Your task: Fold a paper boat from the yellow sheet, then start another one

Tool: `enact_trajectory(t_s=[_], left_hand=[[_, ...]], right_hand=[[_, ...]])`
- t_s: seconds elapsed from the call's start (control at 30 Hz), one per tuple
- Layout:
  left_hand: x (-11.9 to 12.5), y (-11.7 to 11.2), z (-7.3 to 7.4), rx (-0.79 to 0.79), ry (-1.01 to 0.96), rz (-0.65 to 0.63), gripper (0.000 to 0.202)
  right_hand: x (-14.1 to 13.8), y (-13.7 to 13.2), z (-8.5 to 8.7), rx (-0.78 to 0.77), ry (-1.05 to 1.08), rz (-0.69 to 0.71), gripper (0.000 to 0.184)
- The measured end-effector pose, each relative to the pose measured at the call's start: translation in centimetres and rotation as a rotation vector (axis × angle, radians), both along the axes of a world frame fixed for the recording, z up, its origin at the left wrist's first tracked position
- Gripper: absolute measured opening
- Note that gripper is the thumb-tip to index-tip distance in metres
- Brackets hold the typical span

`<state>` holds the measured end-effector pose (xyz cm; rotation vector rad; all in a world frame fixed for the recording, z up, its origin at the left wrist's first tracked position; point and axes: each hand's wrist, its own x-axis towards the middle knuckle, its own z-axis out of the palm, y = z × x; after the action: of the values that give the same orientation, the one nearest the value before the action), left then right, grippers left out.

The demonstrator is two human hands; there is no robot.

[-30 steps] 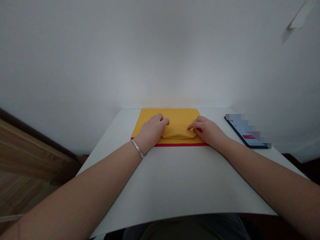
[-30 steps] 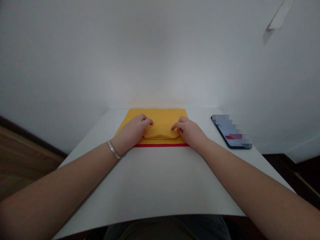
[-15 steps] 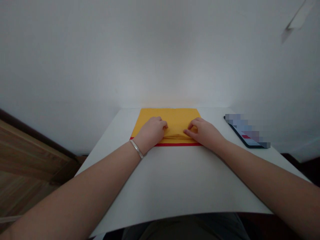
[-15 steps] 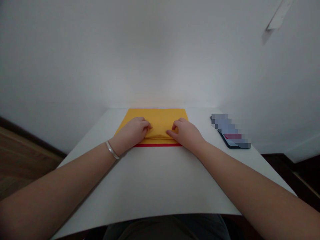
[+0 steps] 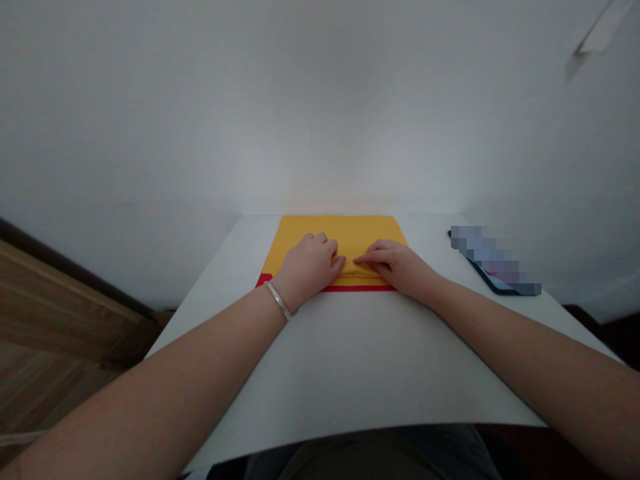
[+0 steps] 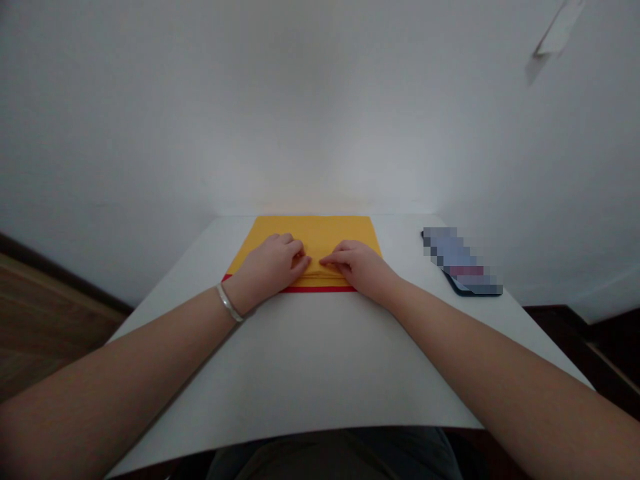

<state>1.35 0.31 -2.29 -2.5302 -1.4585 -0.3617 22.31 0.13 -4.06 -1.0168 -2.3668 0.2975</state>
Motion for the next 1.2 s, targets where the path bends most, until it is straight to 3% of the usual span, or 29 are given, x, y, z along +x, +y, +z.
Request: enact_trajectory(t_s=[0.53, 0.83, 1.03, 1.2], left_hand=[[0.0, 0.1, -0.5, 0.046, 0.092, -0.015, 0.026], [0.0, 0.0, -0.7, 0.064, 0.052, -0.043, 0.024], [0.0, 0.1, -0.3, -0.034, -0.089, -0.372, 0.021], [-0.3, 1.0, -0.7, -0.172, -0.218, -0.411, 0.019]], right_hand=[[0.8, 0.1, -0.3, 0.21, -0.354, 0.057, 0.05], [0.4, -1.5, 1.0, 0.177, -0.434, 0.033, 0.047], [0.1, -2.1, 1.2, 0.179, -0.376, 0.011, 0.042], [0.2, -1.5, 0.4, 0.112, -0.206, -0.008, 0.038]])
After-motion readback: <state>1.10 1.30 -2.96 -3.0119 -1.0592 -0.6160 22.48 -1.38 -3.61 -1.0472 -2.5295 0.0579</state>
